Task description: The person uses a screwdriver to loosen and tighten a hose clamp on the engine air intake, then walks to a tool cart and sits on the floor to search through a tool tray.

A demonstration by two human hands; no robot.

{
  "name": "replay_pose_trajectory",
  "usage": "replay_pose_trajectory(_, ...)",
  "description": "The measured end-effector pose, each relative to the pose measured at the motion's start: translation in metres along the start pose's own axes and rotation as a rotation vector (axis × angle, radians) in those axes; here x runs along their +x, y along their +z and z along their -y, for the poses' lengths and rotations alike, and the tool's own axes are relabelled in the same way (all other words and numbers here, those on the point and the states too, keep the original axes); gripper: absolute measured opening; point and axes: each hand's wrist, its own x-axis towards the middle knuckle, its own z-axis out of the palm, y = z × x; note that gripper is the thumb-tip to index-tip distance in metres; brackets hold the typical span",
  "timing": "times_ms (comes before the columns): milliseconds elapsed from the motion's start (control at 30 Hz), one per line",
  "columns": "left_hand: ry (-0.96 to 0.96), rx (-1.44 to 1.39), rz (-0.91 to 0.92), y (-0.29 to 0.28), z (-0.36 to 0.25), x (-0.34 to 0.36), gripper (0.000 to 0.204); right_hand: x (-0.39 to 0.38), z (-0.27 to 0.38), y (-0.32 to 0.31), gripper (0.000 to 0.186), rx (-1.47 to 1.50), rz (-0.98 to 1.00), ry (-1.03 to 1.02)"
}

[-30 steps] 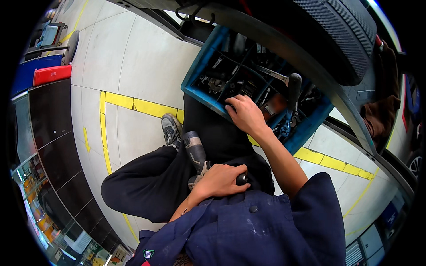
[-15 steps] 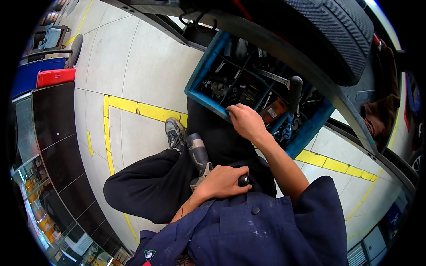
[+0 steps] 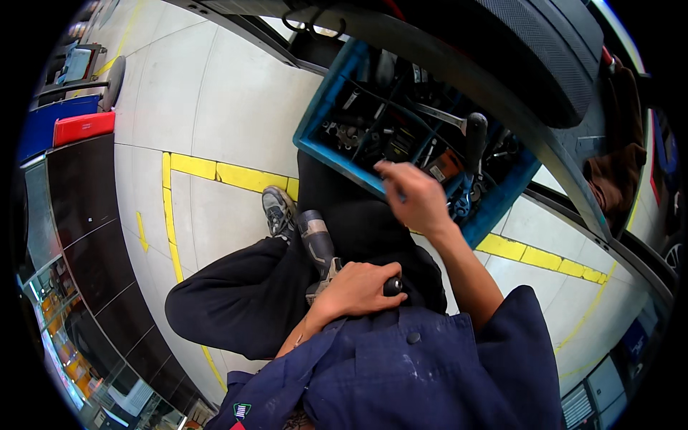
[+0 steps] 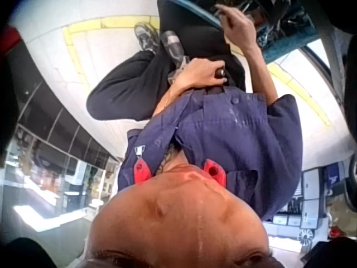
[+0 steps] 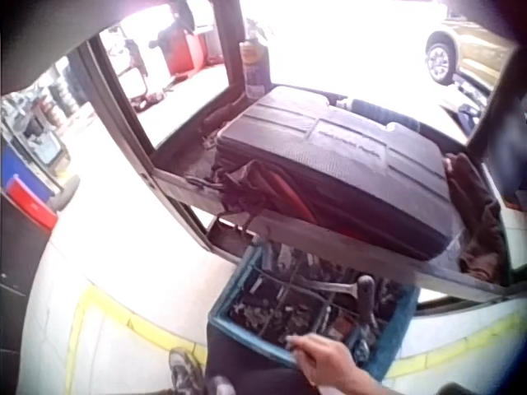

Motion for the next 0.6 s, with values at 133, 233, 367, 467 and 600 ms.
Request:
replay_pose_trajectory(133,-0.014,-0.011,-0.006,-0.001,-0.004,-0.001,0.039,-0.001,-0.028,-0.066,0.032,-0.203,-0.502,0.020)
replay_pose_trajectory(233,-0.011,-0.006,0.004,-0.001,-0.003,-0.001,0.039,0.015,-0.047,-0.083,0.054,-0.612,-0.549,-0.016)
replay_pose_trajectory(367,0.004,0.008,0.000,0.000,-0.002,0.000,0.040,0.028,-0.067,-0.075,0.061,-0.274,-0.328,0.162)
replay_pose_trajectory(467,0.006,0.003,0.000,-0.001,-0.003,0.001,0.040,0.028,-0.077,-0.077,0.054,-0.276,-0.357,0.235)
replay_pose_trajectory(600,-0.028,0.012,0.033,-0.006,-0.007,0.003,0.040,0.023,-0.063,-0.089,0.048,-0.295,-0.363,0.197)
